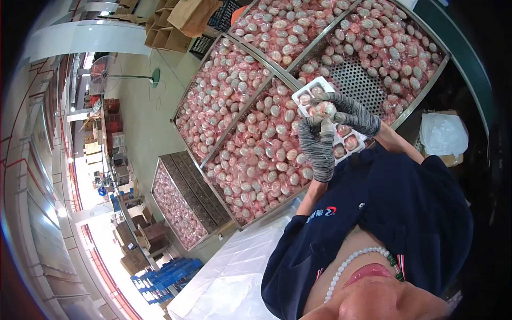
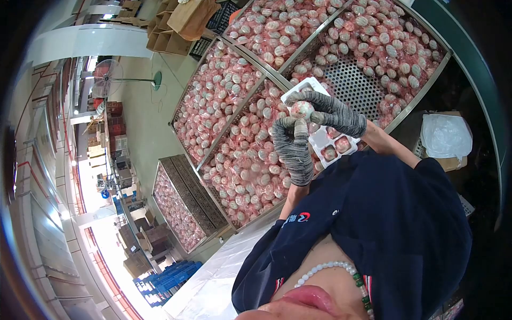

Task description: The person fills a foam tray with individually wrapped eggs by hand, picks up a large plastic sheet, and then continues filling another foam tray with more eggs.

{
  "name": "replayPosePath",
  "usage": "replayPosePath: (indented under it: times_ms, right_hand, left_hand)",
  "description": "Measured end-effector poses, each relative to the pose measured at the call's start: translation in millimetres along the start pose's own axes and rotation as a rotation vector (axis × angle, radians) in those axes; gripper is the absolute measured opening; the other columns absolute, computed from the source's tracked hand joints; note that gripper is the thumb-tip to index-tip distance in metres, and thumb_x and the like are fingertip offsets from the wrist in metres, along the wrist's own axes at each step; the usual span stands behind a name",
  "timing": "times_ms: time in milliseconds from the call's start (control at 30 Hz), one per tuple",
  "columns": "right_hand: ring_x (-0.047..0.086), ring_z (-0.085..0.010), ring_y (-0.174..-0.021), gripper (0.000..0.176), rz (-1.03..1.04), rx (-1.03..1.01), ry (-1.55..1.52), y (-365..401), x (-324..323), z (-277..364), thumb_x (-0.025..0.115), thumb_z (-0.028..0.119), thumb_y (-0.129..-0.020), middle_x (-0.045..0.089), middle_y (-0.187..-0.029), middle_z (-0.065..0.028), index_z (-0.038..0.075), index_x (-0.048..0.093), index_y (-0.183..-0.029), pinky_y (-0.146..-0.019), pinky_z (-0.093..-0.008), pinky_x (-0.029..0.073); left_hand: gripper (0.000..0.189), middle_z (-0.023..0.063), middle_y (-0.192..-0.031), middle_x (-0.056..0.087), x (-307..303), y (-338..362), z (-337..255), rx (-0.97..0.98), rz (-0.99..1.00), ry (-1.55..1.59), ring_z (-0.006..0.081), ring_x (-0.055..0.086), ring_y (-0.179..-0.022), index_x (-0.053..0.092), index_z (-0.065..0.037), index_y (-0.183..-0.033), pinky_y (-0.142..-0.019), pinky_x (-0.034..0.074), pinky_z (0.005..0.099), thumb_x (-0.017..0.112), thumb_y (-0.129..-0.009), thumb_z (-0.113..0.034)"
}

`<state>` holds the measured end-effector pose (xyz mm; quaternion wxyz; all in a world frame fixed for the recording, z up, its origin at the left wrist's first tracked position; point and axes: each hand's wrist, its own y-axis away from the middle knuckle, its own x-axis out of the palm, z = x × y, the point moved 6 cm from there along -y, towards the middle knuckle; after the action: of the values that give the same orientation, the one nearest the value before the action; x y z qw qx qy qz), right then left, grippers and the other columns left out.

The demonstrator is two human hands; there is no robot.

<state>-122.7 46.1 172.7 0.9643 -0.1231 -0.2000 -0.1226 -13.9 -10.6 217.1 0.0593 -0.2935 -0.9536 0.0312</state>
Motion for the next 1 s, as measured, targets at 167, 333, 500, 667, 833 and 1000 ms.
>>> replayPosePath:
  times_ms: [167,333,500,667,833,1000]
  right_hand:
    - [0.035,-0.0177,-0.121,0.055,0.040,0.008,-0.009,-1,0,0,0.056,0.023,-0.084,0.042,-0.130,-0.0056,0.008,0.033,-0.132,-0.102,-0.0336,0.026]
    - [0.036,-0.0175,-0.121,0.055,0.004,0.031,-0.046,-1,2,-3,0.057,0.022,-0.084,0.042,-0.129,-0.0058,0.008,0.033,-0.132,-0.102,-0.0335,0.027]
    - [0.037,-0.0163,-0.119,0.055,-0.054,0.066,-0.118,0,-5,-18,0.057,0.020,-0.084,0.043,-0.128,-0.0062,0.008,0.032,-0.132,-0.101,-0.0331,0.028]
    - [0.048,-0.0119,-0.105,0.049,-0.164,0.130,-0.035,-3,-8,-18,0.055,0.031,-0.085,0.052,-0.115,-0.0040,0.005,0.041,-0.123,-0.090,-0.0259,0.040]
    - [0.058,-0.0098,-0.073,0.049,-0.295,0.322,-0.444,-6,1,-20,0.056,0.044,-0.081,0.058,-0.093,-0.0043,0.006,0.049,-0.110,-0.060,-0.0212,0.050]
    - [0.056,-0.0091,-0.051,0.046,-0.331,0.499,-0.596,-1,8,-21,0.057,0.047,-0.079,0.060,-0.073,-0.0028,0.006,0.054,-0.099,-0.040,-0.0174,0.046]
  left_hand:
    - [0.010,0.0003,-0.080,0.050,-1,0,7,0.015,0.015,0.027,0.0073,0.047,-0.073,0.049,-0.002,-0.086,-0.070,0.041,0.0216,0.055,-0.079,0.003]
    - [0.006,-0.0001,-0.080,0.049,-3,-1,6,-0.041,-0.027,0.074,0.0071,0.046,-0.073,0.049,-0.003,-0.085,-0.069,0.040,0.0218,0.054,-0.082,-0.001]
    - [0.006,-0.0025,-0.077,0.046,-1,-5,15,-0.196,0.045,0.312,0.0049,0.041,-0.067,0.050,-0.005,-0.083,-0.061,0.036,0.0200,0.050,-0.086,-0.011]
    - [0.006,-0.0012,-0.079,0.048,-6,-6,19,-0.104,0.129,0.109,0.0052,0.043,-0.066,0.051,-0.003,-0.084,-0.060,0.037,0.0194,0.050,-0.085,-0.009]
    - [0.031,0.0048,-0.100,0.051,-4,-3,10,-0.072,0.056,0.123,0.0119,0.048,-0.087,0.047,-0.002,-0.111,-0.073,0.042,0.0219,0.055,-0.082,-0.004]
    - [0.059,0.0070,-0.110,0.049,-17,-23,-29,0.429,-0.079,-0.541,0.0161,0.048,-0.098,0.042,-0.004,-0.121,-0.083,0.042,0.0265,0.070,-0.069,-0.009]
